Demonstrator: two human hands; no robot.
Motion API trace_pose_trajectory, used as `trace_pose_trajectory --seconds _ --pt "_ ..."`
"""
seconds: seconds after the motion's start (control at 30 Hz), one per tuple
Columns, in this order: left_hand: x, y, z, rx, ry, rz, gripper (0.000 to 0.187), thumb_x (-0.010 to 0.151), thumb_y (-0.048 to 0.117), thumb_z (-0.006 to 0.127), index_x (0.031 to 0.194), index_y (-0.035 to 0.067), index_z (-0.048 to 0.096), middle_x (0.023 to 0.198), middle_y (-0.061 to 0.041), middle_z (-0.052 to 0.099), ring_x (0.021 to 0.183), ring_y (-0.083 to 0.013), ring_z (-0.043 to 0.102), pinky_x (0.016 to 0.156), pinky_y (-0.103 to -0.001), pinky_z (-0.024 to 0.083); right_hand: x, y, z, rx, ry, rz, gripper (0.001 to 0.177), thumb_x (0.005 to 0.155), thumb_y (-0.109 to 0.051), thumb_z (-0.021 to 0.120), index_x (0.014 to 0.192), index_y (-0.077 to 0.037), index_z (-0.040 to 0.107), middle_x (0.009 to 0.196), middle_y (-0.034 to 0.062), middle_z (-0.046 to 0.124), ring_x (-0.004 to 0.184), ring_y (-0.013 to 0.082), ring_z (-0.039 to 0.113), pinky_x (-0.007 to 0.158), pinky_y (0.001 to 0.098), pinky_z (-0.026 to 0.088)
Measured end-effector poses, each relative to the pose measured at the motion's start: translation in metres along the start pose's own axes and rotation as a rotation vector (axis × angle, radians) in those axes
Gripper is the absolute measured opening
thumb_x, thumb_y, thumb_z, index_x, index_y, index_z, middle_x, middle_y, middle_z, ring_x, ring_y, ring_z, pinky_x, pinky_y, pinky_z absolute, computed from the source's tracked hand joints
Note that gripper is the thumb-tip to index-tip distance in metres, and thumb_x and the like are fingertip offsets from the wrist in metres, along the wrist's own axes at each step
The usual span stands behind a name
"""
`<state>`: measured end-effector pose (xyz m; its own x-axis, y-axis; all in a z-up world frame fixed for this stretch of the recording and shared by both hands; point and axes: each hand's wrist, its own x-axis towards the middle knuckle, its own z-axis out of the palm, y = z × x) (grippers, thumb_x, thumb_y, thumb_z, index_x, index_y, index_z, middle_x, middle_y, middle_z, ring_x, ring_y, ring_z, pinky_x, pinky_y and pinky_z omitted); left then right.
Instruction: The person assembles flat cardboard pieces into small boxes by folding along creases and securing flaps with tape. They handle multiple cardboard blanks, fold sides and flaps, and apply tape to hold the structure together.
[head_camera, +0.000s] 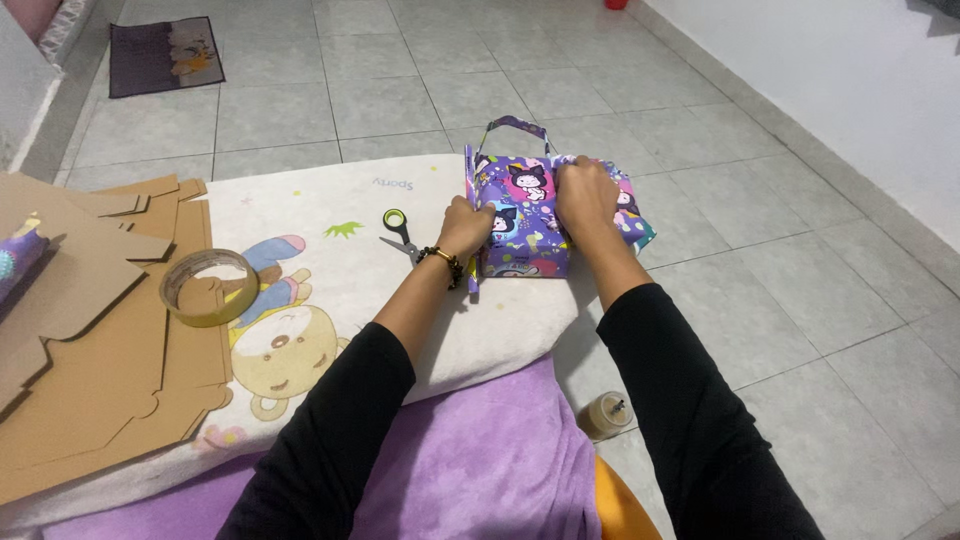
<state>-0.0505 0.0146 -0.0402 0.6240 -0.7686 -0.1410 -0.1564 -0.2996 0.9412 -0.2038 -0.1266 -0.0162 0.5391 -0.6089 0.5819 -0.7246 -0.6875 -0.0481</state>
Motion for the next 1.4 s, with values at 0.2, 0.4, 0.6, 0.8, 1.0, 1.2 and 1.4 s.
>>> trace_pose_trajectory --seconds 0.2,0.4,0.6,0.8,1.0,1.2,1.4 --pt "0.002 -0.004 -0.001 0.04 0.048 0.044 0.053 0.093 0.027 0.065 0.123 -0.014 0.053 0.119 -0.029 0.067 0.106 -0.0339 0.07 0.089 -0.039 0.056 -0.003 0.003 0.013 0.065 0.069 0.02 0.012 0.085 -0.005 0.068 0.092 0.005 0.071 0.103 0.0225 0.067 0.093 0.0402 0.069 0.076 0.0478 0.058" --pt "0.003 -0.003 0.0 0.051 0.031 0.012 0.051 0.093 0.027 0.063 0.123 -0.014 0.053 0.118 -0.029 0.068 0.104 -0.0334 0.073 0.088 -0.039 0.058 -0.002 0.006 0.013 0.113 -0.03 0.087 0.018 0.084 -0.006 0.073 0.096 0.007 0.07 0.11 0.0268 0.064 0.09 0.0438 0.069 0.076 0.0489 0.058" --pt "-0.005 0.007 -0.001 0.014 0.031 -0.015 0.048 0.091 0.023 0.063 0.122 -0.012 0.052 0.116 -0.026 0.067 0.101 -0.0314 0.073 0.083 -0.039 0.059 0.0 0.023 0.045 0.18 -0.035 0.109 0.021 0.087 -0.002 0.071 0.102 0.01 0.065 0.117 0.0319 0.059 0.09 0.0467 0.068 0.078 0.0506 0.057" --pt "-0.005 0.01 0.002 0.053 0.016 -0.057 0.044 0.095 0.024 0.06 0.122 -0.009 0.053 0.113 -0.024 0.068 0.099 -0.0298 0.073 0.084 -0.036 0.058 0.005 0.03 0.042 0.355 -0.004 0.087 0.016 0.087 -0.001 0.071 0.099 0.007 0.062 0.098 0.027 0.068 0.092 0.0449 0.067 0.08 0.0512 0.053" --pt "0.01 -0.01 -0.008 0.047 0.196 0.095 0.044 0.102 0.028 0.062 0.116 -0.013 0.056 0.108 -0.027 0.066 0.095 -0.0308 0.068 0.084 -0.039 0.055 0.001 -0.014 -0.018 0.543 0.007 0.262 0.009 0.078 0.0 0.074 0.081 0.001 0.066 0.079 0.017 0.073 0.077 0.0331 0.073 0.072 0.0441 0.055" --pt "-0.007 -0.008 -0.048 -0.265 0.069 -0.054 0.039 0.105 0.031 0.051 0.119 -0.005 0.045 0.101 -0.02 0.063 0.07 -0.0209 0.063 0.054 -0.033 0.057 0.004 -0.078 -0.049 0.73 0.012 0.162 0.007 0.083 0.0 0.071 0.09 -0.002 0.073 0.084 0.0152 0.075 0.078 0.0285 0.075 0.071 0.0395 0.057" --pt "-0.046 0.008 -0.11 -0.432 0.036 0.023 0.036 0.106 0.033 0.045 0.116 -0.001 0.04 0.088 -0.014 0.069 0.05 -0.0135 0.061 0.042 -0.028 0.044 0.003 -0.161 -0.044 0.769 -0.014 0.025 0.009 0.092 -0.005 0.067 0.09 0.0 0.074 0.088 0.0177 0.075 0.082 0.031 0.074 0.075 0.0416 0.055"
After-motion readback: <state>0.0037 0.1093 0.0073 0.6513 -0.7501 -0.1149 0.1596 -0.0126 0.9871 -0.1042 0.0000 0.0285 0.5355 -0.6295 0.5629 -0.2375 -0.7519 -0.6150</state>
